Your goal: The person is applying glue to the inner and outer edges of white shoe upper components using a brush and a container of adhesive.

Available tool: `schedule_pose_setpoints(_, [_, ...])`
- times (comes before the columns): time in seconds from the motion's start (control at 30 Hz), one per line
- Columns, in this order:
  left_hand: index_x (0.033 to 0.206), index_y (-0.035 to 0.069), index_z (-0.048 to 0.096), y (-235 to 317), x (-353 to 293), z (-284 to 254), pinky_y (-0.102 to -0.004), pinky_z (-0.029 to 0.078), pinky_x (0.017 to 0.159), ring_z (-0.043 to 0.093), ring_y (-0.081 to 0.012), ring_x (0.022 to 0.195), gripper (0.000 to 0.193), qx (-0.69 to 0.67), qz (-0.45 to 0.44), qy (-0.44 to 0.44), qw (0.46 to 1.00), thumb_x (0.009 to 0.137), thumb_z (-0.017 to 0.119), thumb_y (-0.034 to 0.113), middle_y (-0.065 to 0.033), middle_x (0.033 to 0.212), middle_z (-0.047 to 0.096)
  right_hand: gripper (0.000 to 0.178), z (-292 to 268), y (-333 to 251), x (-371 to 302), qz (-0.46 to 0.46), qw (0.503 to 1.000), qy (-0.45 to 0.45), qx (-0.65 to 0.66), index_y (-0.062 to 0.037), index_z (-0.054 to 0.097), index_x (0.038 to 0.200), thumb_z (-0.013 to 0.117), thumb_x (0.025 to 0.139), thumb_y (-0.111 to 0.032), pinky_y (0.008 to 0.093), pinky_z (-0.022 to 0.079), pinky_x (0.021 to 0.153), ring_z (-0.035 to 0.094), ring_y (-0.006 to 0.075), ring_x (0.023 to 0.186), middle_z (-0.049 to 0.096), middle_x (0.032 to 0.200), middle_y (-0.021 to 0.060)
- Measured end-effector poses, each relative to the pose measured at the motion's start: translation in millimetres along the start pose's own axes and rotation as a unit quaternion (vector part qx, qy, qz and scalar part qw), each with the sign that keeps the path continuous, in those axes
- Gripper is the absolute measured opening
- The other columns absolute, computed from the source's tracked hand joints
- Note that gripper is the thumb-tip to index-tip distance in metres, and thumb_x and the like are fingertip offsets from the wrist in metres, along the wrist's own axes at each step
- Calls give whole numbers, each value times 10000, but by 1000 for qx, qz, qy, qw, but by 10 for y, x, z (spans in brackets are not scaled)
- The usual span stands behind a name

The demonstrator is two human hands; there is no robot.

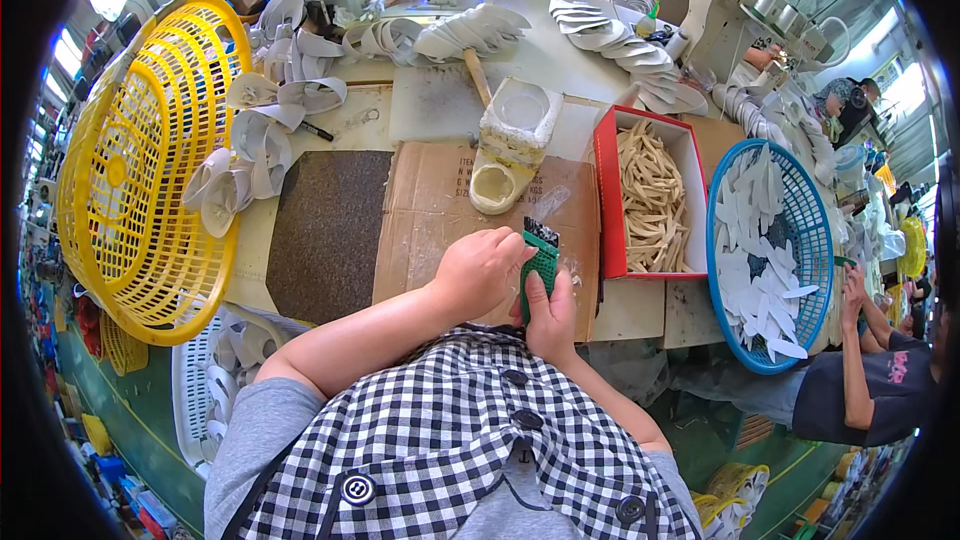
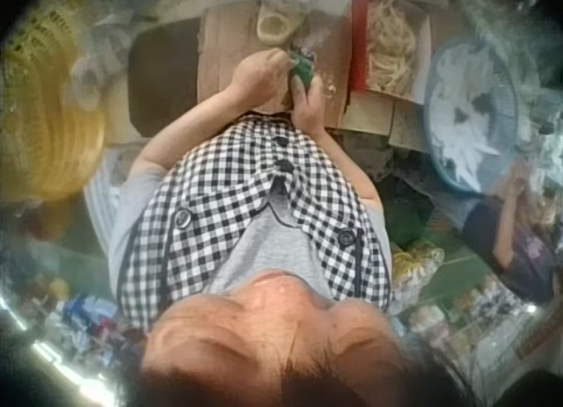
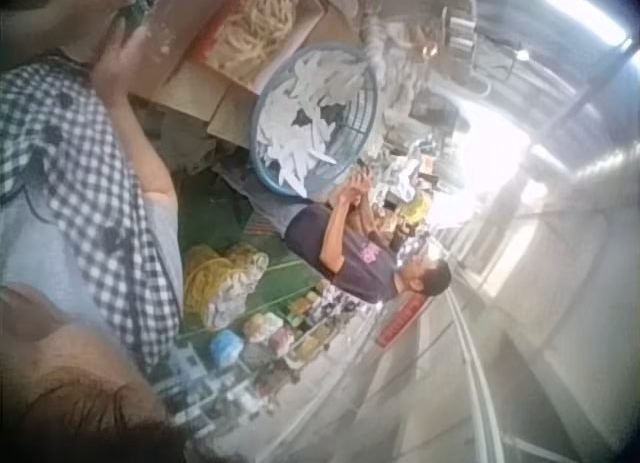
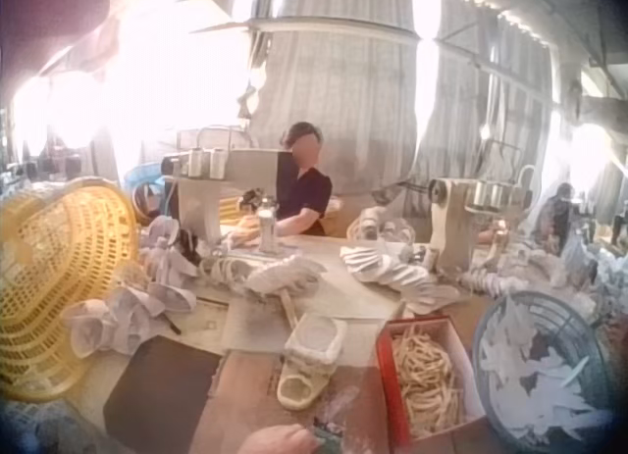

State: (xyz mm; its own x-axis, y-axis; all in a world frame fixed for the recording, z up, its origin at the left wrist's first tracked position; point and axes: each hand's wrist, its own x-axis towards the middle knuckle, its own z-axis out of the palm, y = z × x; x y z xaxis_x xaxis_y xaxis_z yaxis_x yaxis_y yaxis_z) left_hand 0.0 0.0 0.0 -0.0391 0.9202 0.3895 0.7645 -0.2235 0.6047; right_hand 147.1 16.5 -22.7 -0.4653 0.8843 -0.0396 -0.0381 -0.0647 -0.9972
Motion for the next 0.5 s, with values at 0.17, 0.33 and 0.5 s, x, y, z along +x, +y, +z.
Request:
schedule_pose_setpoints(0.17, [828, 45, 524, -35, -149, 65, -384, 455, 610, 558, -315, 706, 127, -27, 86, 34, 995, 865, 584, 151, -120, 756, 546, 270, 3, -6, 0, 25, 998, 20, 49, -35, 432, 998, 448, 985, -304, 208, 424, 463, 518, 83, 515, 540, 646, 34])
schedule_pose_setpoints(0.33, [828, 30, 513, 77, -152, 44, -383, 449, 607, 554, -327, 707, 143, -192, -111, 24, 975, 888, 565, 149, -126, 759, 541, 259, 11, -17, 1, 2, 999, 26, 31, -33, 428, 995, 446, 987, -291, 208, 428, 466, 522, 82, 528, 545, 671, 35])
schedule_pose_setpoints(0.5, [814, 36, 513, 34, -117, 77, -388, 451, 600, 558, -329, 692, 146, -108, -63, 8, 992, 882, 572, 151, -130, 746, 541, 264, 15, 31, -28, 2, 1000, 15, 26, -25, 431, 1030, 436, 990, -286, 208, 432, 470, 525, 81, 539, 548, 694, 37])
